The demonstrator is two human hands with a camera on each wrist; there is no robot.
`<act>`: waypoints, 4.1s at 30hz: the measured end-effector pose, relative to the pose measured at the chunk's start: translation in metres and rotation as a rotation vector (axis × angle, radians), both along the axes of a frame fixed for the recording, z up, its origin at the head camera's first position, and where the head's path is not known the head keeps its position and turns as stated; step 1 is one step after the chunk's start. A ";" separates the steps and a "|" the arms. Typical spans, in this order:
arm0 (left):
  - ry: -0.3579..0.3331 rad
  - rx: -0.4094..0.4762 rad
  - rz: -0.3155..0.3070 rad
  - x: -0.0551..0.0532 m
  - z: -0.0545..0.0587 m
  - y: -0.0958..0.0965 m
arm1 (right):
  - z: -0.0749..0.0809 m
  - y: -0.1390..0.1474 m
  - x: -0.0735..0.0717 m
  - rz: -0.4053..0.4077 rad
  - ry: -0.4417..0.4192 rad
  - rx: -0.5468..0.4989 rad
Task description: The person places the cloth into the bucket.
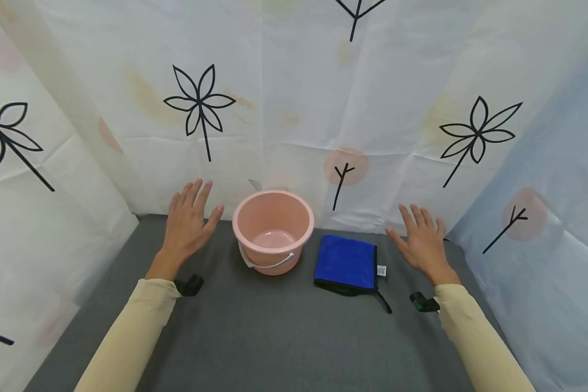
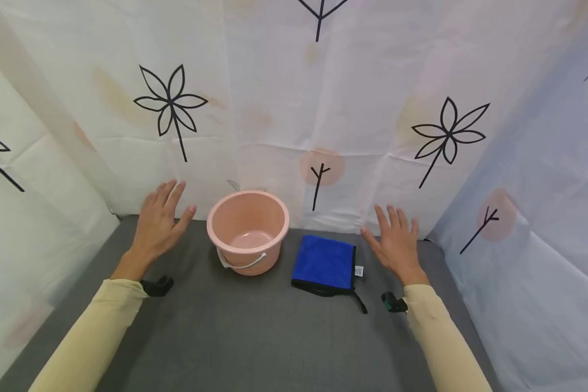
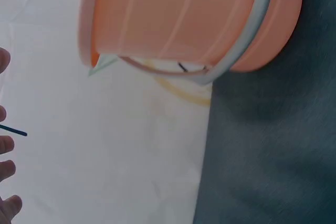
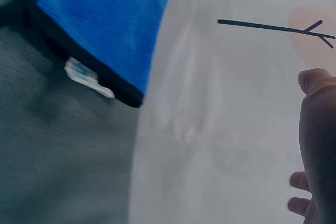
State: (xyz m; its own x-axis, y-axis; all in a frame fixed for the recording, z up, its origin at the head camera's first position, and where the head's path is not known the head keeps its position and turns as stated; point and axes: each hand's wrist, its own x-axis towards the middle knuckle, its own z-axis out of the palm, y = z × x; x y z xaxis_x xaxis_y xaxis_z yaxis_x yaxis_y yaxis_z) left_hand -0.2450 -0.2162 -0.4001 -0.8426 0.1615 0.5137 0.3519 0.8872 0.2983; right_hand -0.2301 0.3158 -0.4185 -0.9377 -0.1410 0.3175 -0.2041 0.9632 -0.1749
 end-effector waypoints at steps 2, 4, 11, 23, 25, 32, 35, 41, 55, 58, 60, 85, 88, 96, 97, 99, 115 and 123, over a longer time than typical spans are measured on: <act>0.008 0.067 -0.036 0.003 -0.005 0.003 | -0.007 -0.001 0.002 0.011 -0.029 -0.028; 0.001 0.141 -0.073 0.005 -0.008 0.006 | -0.014 -0.003 0.004 0.031 -0.088 -0.073; -0.214 0.421 -0.191 0.012 -0.026 0.020 | -0.040 -0.011 0.009 0.073 -0.361 -0.254; -0.418 0.739 -0.434 0.012 -0.049 0.037 | -0.079 -0.032 0.012 0.181 -0.409 -0.345; -0.426 0.758 -0.463 0.012 -0.051 0.038 | -0.085 -0.032 0.011 0.185 -0.429 -0.320; -0.424 0.827 -0.502 0.011 -0.059 0.040 | -0.100 -0.028 0.004 0.174 -0.464 -0.298; -0.425 0.848 -0.503 0.010 -0.062 0.040 | -0.102 -0.028 0.003 0.170 -0.460 -0.309; -0.429 0.864 -0.516 0.010 -0.064 0.041 | -0.101 -0.032 0.005 0.171 -0.446 -0.352; -0.412 0.874 -0.501 0.009 -0.065 0.041 | -0.106 -0.050 0.019 0.218 -0.270 -0.562; -0.415 0.881 -0.502 0.009 -0.065 0.041 | -0.107 -0.054 0.022 0.230 -0.162 -0.578; -0.417 0.885 -0.501 0.009 -0.065 0.042 | -0.107 -0.056 0.023 0.233 -0.102 -0.600; -0.414 0.927 -0.514 0.009 -0.065 0.044 | 0.049 -0.094 0.021 0.381 0.214 -0.832; -0.419 0.930 -0.513 0.009 -0.064 0.045 | 0.067 -0.105 0.015 0.426 0.176 -0.890; -0.423 0.932 -0.494 0.007 -0.067 0.044 | 0.078 -0.151 -0.011 0.590 0.120 -0.884; -0.422 0.930 -0.492 0.007 -0.067 0.043 | 0.076 -0.158 -0.015 0.598 0.097 -0.876; -0.419 0.922 -0.495 0.007 -0.067 0.042 | 0.071 -0.169 -0.021 0.602 0.042 -0.855; -0.453 0.901 -0.465 0.009 -0.067 0.042 | 0.034 -0.228 -0.051 0.496 -0.302 -0.497; -0.455 0.906 -0.473 0.009 -0.065 0.042 | 0.028 -0.236 -0.052 0.480 -0.340 -0.448</act>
State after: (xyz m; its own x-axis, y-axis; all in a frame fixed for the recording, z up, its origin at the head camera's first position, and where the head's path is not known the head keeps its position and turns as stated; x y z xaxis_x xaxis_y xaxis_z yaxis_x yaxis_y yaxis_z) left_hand -0.2357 -0.1741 -0.4653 -0.9349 0.2373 0.2638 0.2901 0.0829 0.9534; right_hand -0.2817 0.0802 -0.3906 -0.8625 -0.4852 0.1437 -0.4492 0.6034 -0.6589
